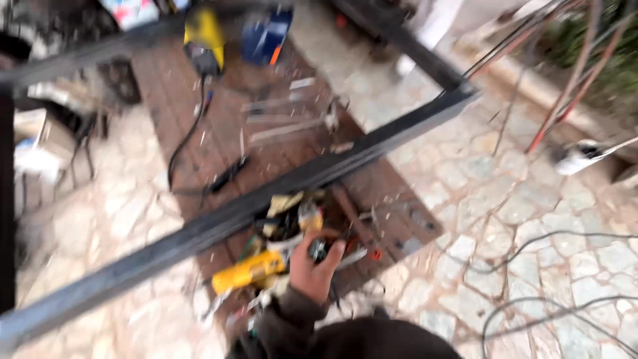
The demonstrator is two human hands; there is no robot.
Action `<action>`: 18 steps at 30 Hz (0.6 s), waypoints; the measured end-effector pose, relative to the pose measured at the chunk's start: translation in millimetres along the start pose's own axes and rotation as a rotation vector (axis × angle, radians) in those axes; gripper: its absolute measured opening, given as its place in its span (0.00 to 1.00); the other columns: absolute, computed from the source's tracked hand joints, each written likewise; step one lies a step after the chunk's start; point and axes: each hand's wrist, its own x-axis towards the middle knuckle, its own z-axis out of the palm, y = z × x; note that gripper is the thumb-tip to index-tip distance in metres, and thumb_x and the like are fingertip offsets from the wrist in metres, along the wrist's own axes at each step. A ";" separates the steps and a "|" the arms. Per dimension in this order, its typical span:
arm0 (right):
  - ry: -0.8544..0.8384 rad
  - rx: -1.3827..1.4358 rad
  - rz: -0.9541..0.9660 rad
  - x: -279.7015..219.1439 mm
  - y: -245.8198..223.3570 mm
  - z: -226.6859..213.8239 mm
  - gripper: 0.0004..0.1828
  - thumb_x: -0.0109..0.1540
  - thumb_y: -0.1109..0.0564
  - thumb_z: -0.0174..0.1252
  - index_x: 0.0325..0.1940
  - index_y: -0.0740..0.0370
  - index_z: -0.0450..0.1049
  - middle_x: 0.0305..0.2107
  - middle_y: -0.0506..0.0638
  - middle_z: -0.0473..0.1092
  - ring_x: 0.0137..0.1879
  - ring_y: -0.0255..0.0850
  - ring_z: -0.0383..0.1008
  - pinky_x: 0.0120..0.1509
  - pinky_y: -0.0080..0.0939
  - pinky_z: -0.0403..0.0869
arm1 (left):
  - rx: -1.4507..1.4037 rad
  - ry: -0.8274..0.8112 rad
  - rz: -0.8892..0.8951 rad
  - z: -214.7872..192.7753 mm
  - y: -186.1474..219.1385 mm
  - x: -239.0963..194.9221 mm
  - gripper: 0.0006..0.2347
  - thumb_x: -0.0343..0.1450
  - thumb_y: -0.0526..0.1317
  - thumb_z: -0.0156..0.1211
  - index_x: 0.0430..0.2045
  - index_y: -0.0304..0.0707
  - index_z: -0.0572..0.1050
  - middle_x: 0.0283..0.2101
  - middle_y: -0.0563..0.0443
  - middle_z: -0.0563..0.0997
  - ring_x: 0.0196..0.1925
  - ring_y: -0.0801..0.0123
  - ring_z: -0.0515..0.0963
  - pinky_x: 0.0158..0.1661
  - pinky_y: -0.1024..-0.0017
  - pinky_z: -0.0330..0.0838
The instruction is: Inspecting a small electrical component using a screwdriver and a metal wire on a workshop bench.
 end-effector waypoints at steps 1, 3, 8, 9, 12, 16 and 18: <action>-0.021 0.017 -0.005 19.0 -10.4 26.9 0.13 0.57 0.62 0.65 0.46 0.63 0.76 0.39 0.54 0.77 0.43 0.46 0.81 0.47 0.42 0.77 | -0.028 -0.010 -0.006 -1.8 10.5 -2.8 0.07 0.69 0.35 0.68 0.35 0.34 0.79 0.29 0.55 0.79 0.32 0.77 0.74 0.36 0.76 0.72; -0.056 0.048 -0.026 58.6 -32.7 76.2 0.14 0.57 0.62 0.65 0.47 0.63 0.76 0.39 0.54 0.77 0.44 0.46 0.81 0.47 0.42 0.77 | -0.050 0.006 -0.021 -8.1 27.0 -6.9 0.06 0.69 0.35 0.67 0.36 0.34 0.78 0.29 0.56 0.79 0.32 0.78 0.74 0.36 0.76 0.71; -0.140 0.143 -0.080 111.3 -83.1 194.4 0.17 0.56 0.60 0.72 0.48 0.61 0.78 0.37 0.51 0.78 0.38 0.43 0.81 0.42 0.40 0.78 | -0.198 -0.008 -0.043 -24.7 41.4 -33.4 0.05 0.70 0.33 0.67 0.35 0.34 0.77 0.30 0.59 0.77 0.33 0.81 0.71 0.36 0.78 0.69; -0.157 0.155 -0.081 114.7 -92.2 201.7 0.17 0.56 0.60 0.72 0.48 0.61 0.78 0.37 0.51 0.78 0.38 0.43 0.81 0.42 0.40 0.78 | -0.198 0.008 -0.058 -28.8 40.1 -37.8 0.05 0.70 0.33 0.67 0.35 0.34 0.77 0.30 0.59 0.77 0.33 0.81 0.71 0.36 0.78 0.69; -0.082 0.212 -0.190 119.5 -110.5 220.0 0.20 0.55 0.61 0.69 0.50 0.66 0.74 0.44 0.57 0.76 0.43 0.47 0.81 0.45 0.42 0.79 | -0.272 0.017 -0.086 -39.7 35.8 -51.5 0.04 0.71 0.33 0.66 0.34 0.33 0.77 0.30 0.60 0.74 0.33 0.82 0.69 0.35 0.78 0.66; -0.089 0.145 -0.305 112.1 -113.5 235.4 0.18 0.55 0.62 0.71 0.47 0.64 0.76 0.42 0.55 0.76 0.44 0.48 0.81 0.45 0.43 0.78 | -0.406 -0.023 -0.107 -49.3 34.0 -65.6 0.04 0.73 0.33 0.66 0.33 0.33 0.76 0.32 0.60 0.73 0.35 0.81 0.69 0.38 0.79 0.65; -0.111 0.150 -0.268 104.7 -116.8 243.5 0.17 0.54 0.63 0.71 0.46 0.64 0.77 0.41 0.54 0.77 0.44 0.49 0.81 0.45 0.44 0.78 | -0.470 -0.040 -0.139 -52.7 33.4 -73.6 0.04 0.73 0.33 0.65 0.33 0.33 0.76 0.32 0.60 0.73 0.35 0.81 0.69 0.38 0.79 0.64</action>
